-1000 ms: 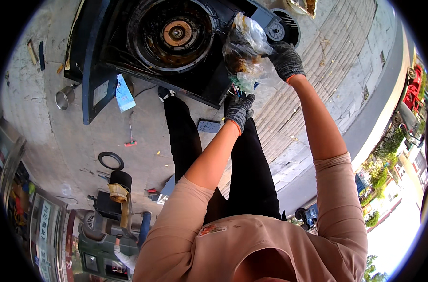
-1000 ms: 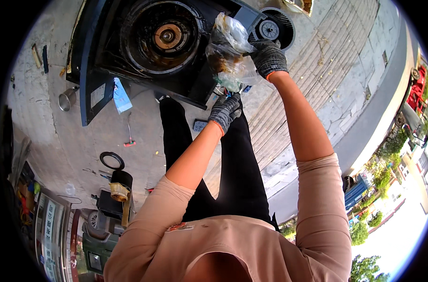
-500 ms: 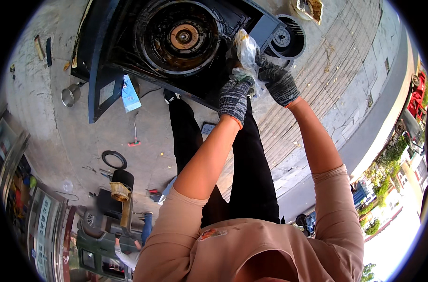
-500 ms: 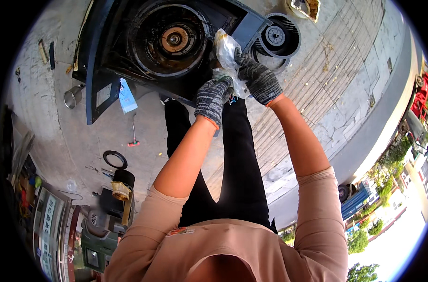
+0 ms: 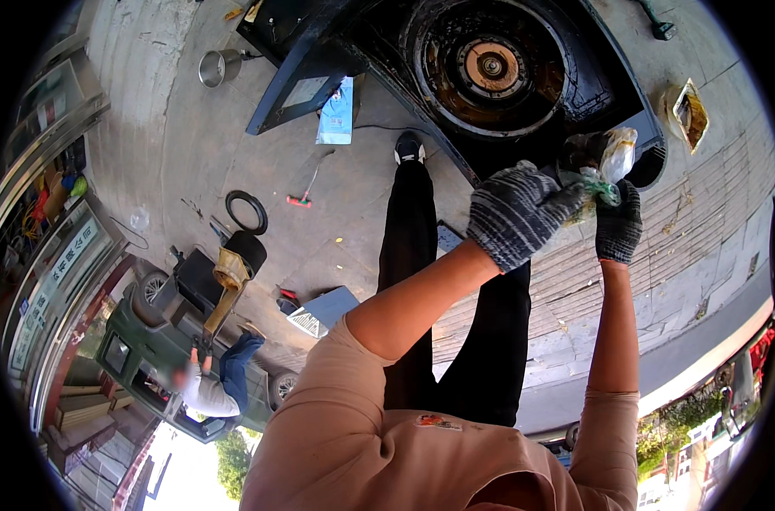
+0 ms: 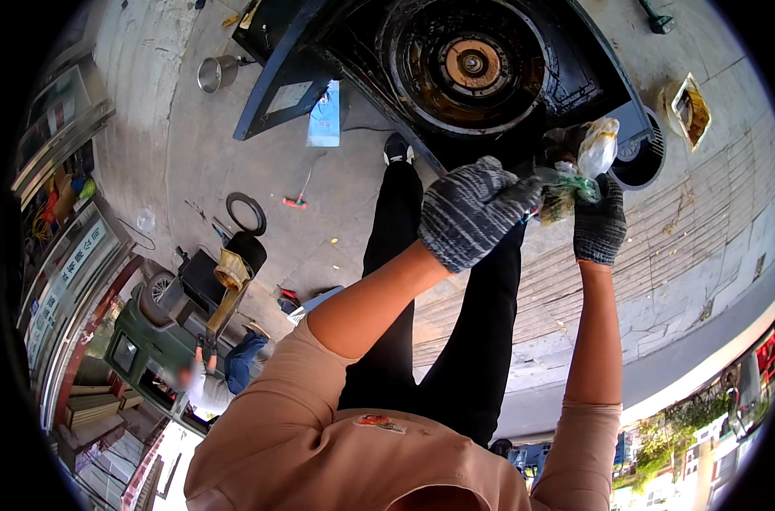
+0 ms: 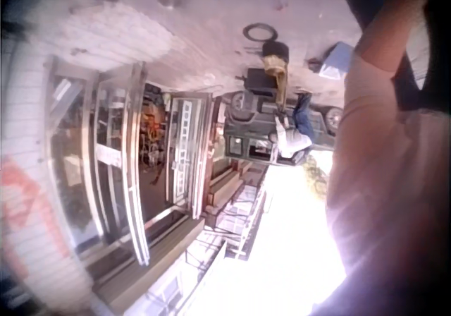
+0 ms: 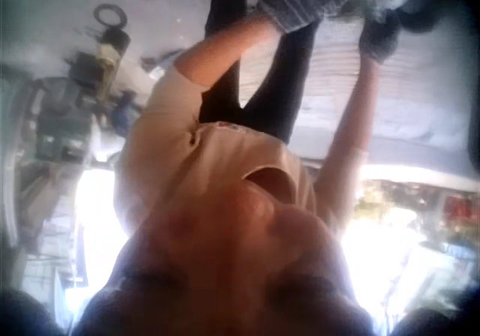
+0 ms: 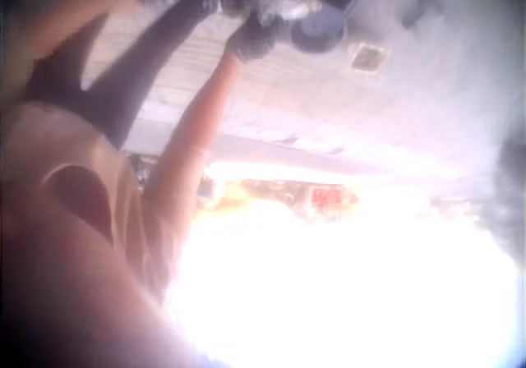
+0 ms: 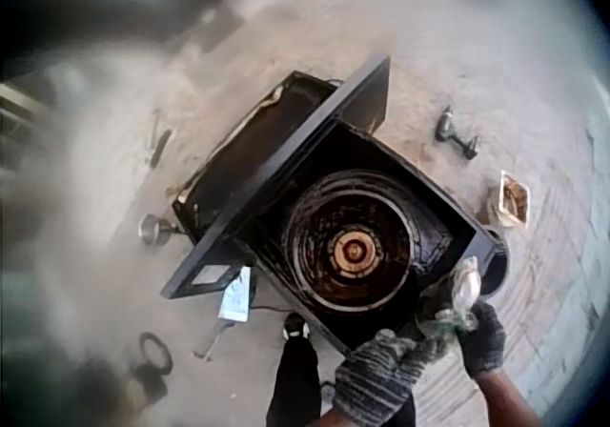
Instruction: The person disassembles a washing machine, removing the drum and internal components. They use a screwdriver to loosen parts and pliers to cut wires. The person also walks to a nearby red cart to dispose of debris before returning to continue the repair.
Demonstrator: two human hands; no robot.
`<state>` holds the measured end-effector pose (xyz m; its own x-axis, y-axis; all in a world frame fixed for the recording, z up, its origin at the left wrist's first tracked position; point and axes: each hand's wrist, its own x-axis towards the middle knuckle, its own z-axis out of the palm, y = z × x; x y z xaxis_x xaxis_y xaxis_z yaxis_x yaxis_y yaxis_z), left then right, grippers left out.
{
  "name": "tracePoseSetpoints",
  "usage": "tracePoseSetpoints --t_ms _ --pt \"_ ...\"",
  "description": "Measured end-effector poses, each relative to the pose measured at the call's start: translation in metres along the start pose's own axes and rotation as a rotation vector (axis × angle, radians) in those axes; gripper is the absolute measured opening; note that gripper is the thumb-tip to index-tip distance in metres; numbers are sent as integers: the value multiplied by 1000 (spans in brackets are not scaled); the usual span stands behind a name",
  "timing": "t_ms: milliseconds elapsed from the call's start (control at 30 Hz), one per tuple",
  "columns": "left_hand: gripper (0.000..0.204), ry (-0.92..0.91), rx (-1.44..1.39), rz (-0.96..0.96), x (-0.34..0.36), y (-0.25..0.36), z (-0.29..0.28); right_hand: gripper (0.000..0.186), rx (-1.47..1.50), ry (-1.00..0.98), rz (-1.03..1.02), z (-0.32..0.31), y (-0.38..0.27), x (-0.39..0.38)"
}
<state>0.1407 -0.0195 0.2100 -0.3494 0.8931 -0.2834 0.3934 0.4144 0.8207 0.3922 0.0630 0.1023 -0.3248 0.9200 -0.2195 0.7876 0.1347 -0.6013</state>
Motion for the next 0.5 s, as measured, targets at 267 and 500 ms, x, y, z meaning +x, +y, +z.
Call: tracePoseSetpoints --t_ms 267,500 --pt "102 427 183 -1028 -100 -413 -109 50 33 -8 258 9 -16 -1" --pt "111 168 792 -1026 -39 -472 -88 51 -95 23 336 13 -10 -9"
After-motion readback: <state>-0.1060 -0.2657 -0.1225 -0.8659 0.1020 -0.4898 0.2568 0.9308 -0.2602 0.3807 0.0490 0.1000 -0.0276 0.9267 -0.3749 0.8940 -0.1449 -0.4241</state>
